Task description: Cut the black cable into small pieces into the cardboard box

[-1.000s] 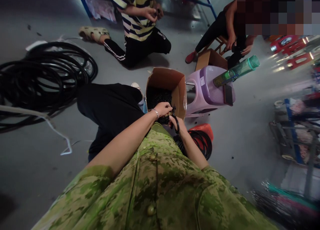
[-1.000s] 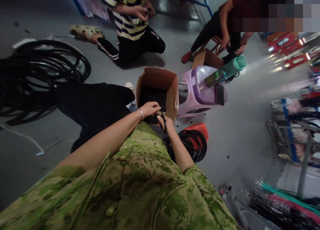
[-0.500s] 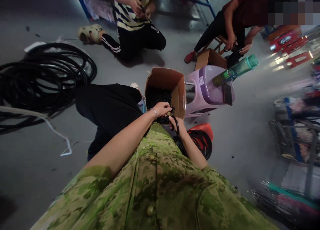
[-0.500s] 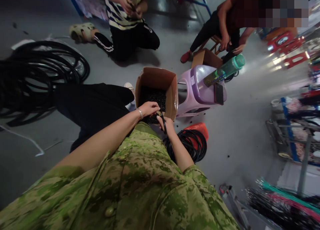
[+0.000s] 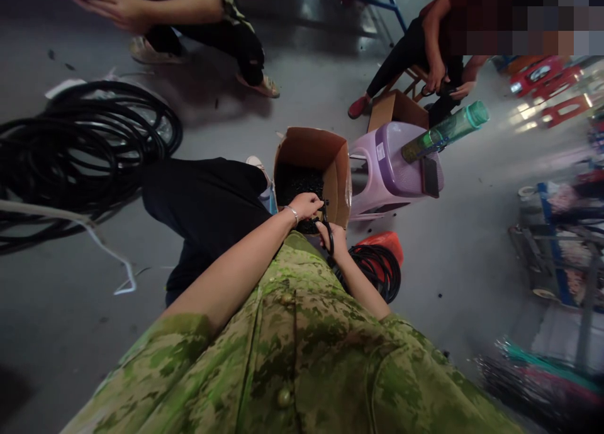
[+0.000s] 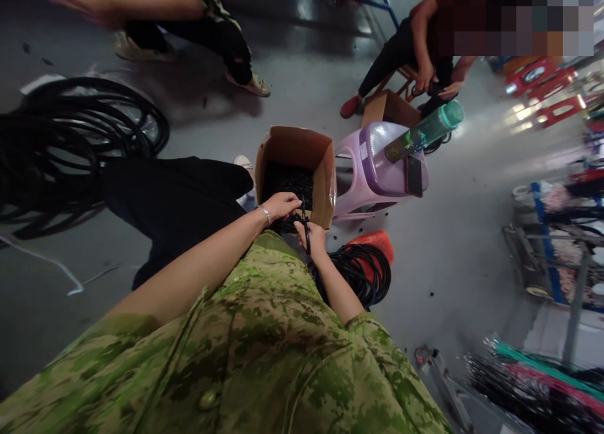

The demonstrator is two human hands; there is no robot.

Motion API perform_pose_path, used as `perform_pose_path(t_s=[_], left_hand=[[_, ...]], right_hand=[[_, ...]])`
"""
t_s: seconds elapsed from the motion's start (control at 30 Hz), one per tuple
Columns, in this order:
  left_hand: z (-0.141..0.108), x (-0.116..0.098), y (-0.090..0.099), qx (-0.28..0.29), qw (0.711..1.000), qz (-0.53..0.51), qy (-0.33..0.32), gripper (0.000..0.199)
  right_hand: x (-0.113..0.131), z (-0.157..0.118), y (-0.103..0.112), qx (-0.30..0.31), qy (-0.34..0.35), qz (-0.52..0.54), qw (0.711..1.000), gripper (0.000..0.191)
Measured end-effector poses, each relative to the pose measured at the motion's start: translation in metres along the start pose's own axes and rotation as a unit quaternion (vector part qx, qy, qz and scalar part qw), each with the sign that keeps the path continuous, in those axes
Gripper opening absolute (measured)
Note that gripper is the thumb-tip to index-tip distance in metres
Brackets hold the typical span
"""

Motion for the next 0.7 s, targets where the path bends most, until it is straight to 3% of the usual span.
perform_pose_path(t_s=[0.7], left_hand=[[-0.002, -0.005, 0.001, -0.007, 0.996, -0.082, -0.024, 0.027]], right_hand=[[0.003, 0.008, 0.016, 0.052, 0.039, -0.019, 0.998, 0.047]])
Point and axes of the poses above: each hand's wrist, its own z-axis towards the middle knuckle, its own y-axis out of the back of the hand, x = y × z, the point moved 4 cm from there along z, towards the middle knuckle, and after that the axes turned 3 degrees about x, right-handed, at the moved point
